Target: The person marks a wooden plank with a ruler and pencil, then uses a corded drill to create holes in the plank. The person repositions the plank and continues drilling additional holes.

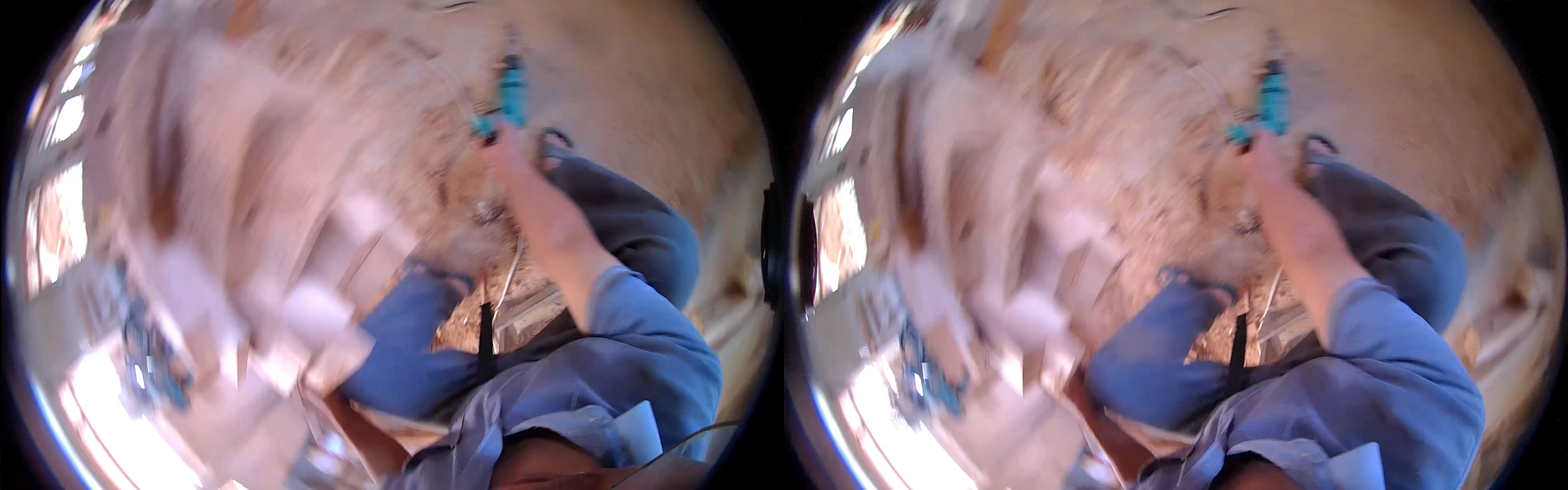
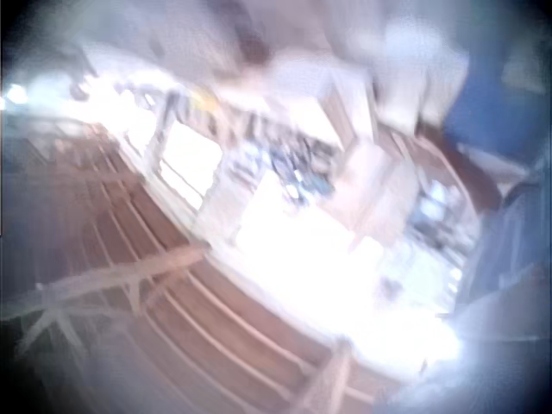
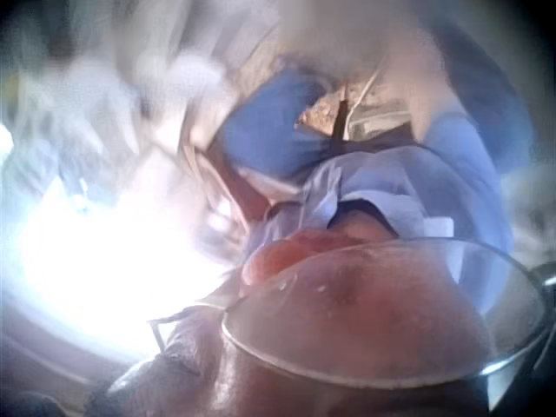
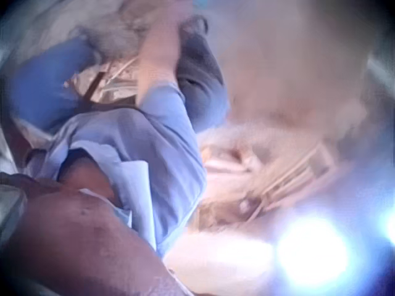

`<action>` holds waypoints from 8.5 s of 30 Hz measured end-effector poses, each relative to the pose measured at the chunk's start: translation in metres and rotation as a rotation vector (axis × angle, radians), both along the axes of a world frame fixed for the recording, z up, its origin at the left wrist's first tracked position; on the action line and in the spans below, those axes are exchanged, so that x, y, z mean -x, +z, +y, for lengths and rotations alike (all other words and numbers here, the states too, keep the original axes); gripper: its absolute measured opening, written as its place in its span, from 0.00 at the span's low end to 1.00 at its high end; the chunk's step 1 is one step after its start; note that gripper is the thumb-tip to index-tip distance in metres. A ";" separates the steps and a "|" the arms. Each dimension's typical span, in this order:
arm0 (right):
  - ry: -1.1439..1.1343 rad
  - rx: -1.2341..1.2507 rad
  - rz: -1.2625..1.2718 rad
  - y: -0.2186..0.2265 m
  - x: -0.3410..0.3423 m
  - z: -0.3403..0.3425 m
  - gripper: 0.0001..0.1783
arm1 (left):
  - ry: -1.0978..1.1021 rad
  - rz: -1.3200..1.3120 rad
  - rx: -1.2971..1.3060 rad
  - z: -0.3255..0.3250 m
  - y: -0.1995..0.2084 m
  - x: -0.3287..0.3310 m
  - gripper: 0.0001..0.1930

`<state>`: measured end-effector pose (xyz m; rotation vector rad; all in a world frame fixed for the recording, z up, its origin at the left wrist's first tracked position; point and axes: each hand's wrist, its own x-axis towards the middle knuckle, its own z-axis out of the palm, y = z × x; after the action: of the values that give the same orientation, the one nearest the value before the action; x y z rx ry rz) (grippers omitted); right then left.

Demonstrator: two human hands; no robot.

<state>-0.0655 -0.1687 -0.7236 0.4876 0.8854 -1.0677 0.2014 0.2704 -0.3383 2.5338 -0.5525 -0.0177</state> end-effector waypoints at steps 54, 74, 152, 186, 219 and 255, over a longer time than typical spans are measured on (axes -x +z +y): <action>1.000 1.465 0.729 0.382 0.194 0.364 0.21 | -0.511 1.557 1.319 -0.090 0.121 0.238 0.11; 0.999 1.445 0.881 0.378 0.206 0.373 0.18 | -0.479 1.537 1.077 -0.108 0.106 0.249 0.07; 1.085 1.428 0.809 0.344 0.159 0.360 0.21 | -1.283 1.920 1.390 -0.163 0.033 0.187 0.26; 1.124 1.432 0.907 0.402 0.173 0.357 0.19 | -1.094 1.940 1.447 -0.158 0.056 0.201 0.24; 1.162 1.243 0.938 0.495 0.185 0.363 0.07 | -0.338 1.729 1.127 -0.080 0.118 0.270 0.28; 1.061 1.315 0.915 0.450 0.200 0.362 0.17 | -0.356 1.474 0.983 -0.086 0.110 0.291 0.23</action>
<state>-0.2657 0.1934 -0.2737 -1.5256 0.8030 -0.5922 -0.0900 0.1839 -0.2278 0.9587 -0.2270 -1.2501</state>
